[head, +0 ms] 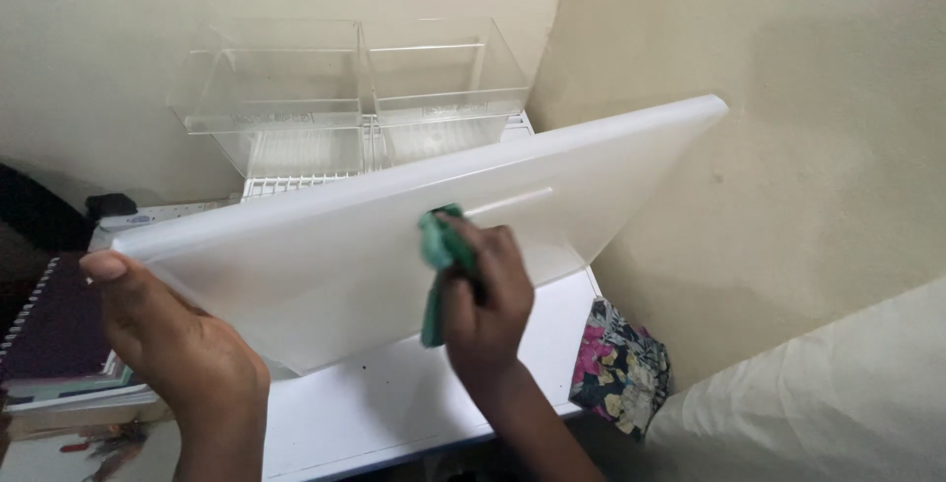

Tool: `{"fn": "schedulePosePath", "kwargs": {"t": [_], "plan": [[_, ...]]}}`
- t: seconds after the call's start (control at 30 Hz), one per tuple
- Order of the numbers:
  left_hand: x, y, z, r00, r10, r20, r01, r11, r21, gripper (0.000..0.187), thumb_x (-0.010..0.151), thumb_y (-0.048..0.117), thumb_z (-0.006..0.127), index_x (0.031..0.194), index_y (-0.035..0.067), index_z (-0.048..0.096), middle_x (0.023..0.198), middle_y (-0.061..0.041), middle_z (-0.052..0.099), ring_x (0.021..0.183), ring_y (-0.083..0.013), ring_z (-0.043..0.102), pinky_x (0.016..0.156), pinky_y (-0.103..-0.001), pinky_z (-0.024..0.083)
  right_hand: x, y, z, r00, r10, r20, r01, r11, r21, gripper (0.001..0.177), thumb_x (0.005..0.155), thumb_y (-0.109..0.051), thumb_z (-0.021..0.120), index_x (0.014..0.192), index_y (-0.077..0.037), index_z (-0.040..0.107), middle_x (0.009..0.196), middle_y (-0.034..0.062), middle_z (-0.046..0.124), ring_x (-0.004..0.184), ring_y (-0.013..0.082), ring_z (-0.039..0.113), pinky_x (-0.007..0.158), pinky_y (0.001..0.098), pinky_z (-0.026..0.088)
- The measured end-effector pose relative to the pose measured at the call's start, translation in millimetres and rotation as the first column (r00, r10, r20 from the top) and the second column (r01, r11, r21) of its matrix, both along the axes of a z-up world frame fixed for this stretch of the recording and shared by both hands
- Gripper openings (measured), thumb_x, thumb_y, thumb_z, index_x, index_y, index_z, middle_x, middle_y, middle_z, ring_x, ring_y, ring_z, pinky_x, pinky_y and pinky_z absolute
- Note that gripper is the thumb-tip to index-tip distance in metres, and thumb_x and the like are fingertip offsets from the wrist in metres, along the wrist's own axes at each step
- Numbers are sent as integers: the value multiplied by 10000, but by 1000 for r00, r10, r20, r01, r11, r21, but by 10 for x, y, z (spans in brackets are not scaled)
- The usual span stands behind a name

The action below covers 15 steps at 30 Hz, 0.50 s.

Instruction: Wiping down a white plastic tray using a green sponge.

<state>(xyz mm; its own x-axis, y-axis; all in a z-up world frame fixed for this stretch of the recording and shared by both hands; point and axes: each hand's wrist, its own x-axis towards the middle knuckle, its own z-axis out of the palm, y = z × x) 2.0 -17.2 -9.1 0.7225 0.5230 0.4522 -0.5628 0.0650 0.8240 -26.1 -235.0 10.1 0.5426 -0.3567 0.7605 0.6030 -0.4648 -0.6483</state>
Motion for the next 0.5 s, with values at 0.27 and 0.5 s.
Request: {"fn": "schedulePosePath", "kwargs": {"t": [0.27,0.5], "plan": [[-22,44,-101,997,-40,67,40,999,2,539,1183,554,527,1193,21,443,1150,-78,475,1198,-154,490,1218,-390,376,39,-437,22,985,-175,3,168,941,-292,405,862,54,487,1226,-12,654,961,96,605,836,191,619,750,328,544],[-43,-14,-51,999,34,20,-36,997,66,630,1139,641,488,1222,18,444,1256,-89,508,1282,-180,540,1238,-399,424,64,-275,-69,995,-82,-61,81,997,-17,324,938,34,477,1221,27,637,990,92,590,807,154,599,675,307,534]]}}
